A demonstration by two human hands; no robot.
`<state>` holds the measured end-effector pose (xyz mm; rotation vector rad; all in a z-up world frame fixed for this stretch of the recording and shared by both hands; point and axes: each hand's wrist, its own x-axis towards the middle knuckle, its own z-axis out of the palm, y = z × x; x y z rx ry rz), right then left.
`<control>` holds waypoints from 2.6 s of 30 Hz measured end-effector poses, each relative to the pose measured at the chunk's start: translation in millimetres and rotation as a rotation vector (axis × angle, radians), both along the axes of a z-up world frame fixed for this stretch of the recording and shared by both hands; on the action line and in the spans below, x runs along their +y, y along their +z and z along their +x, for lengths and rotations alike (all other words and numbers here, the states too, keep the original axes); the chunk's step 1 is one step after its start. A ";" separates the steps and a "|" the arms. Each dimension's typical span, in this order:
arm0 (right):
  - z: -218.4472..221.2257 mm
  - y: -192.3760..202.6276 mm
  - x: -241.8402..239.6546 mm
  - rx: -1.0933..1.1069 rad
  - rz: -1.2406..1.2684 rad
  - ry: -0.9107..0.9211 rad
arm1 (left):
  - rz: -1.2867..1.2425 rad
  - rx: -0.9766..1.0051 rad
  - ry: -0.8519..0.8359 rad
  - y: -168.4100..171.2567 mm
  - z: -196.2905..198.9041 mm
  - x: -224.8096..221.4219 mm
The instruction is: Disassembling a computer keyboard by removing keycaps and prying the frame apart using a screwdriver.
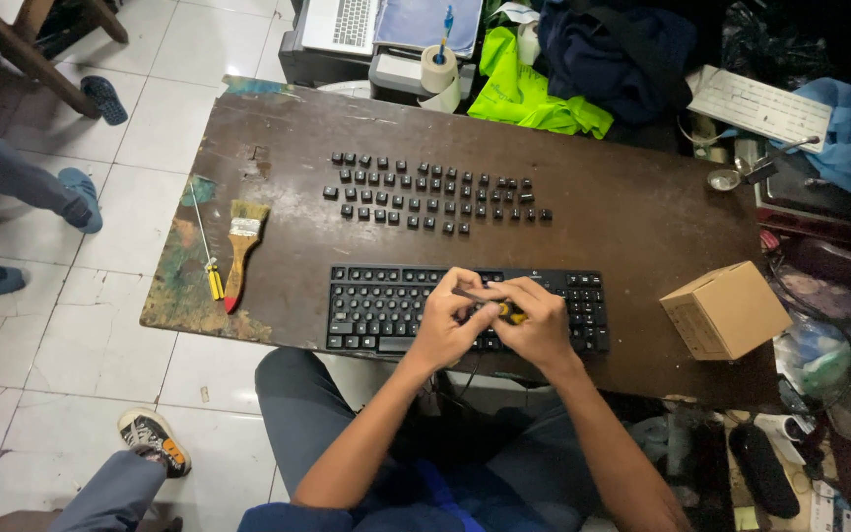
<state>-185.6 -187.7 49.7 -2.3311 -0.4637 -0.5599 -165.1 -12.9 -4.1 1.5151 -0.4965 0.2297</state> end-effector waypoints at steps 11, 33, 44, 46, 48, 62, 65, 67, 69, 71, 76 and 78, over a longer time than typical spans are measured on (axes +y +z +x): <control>61.8 -20.6 -24.4 0.300 0.187 -0.060 | -0.646 0.441 0.312 29.4 24.8 57.5; 140.2 -86.7 -25.9 0.297 -0.039 -0.088 | -0.198 0.432 0.132 -11.0 13.8 66.3; 142.1 -88.0 -29.3 0.313 -0.045 -0.085 | -0.190 0.418 0.125 -9.4 12.2 66.4; 142.2 -88.8 -30.2 0.322 -0.053 -0.092 | -0.184 0.414 0.124 -9.2 11.8 66.6; 142.0 -89.7 -31.2 0.313 -0.067 -0.085 | -0.178 0.408 0.127 -10.0 12.0 66.0; 107.8 -65.4 -35.3 0.323 0.235 -0.142 | -0.182 0.412 0.134 -4.1 11.0 65.9; 113.4 -66.3 -32.9 0.295 0.183 -0.138 | -0.176 0.405 0.144 -4.0 10.0 65.4; 121.7 -64.8 -26.5 0.274 0.146 -0.125 | -0.170 0.395 0.150 -4.1 11.0 65.2; 130.0 -64.5 -18.4 0.277 -0.100 -0.130 | -0.176 0.411 0.149 -4.6 10.7 64.6; 129.8 -60.2 -10.7 0.284 -0.136 -0.156 | -0.162 0.409 0.156 -6.2 10.5 64.7; 133.6 -72.8 -8.9 0.296 -0.255 -0.233 | -0.152 0.406 0.155 -0.4 9.3 64.4; 132.9 -77.7 -9.6 0.286 -0.227 -0.229 | -0.135 0.394 0.152 -2.5 10.1 64.2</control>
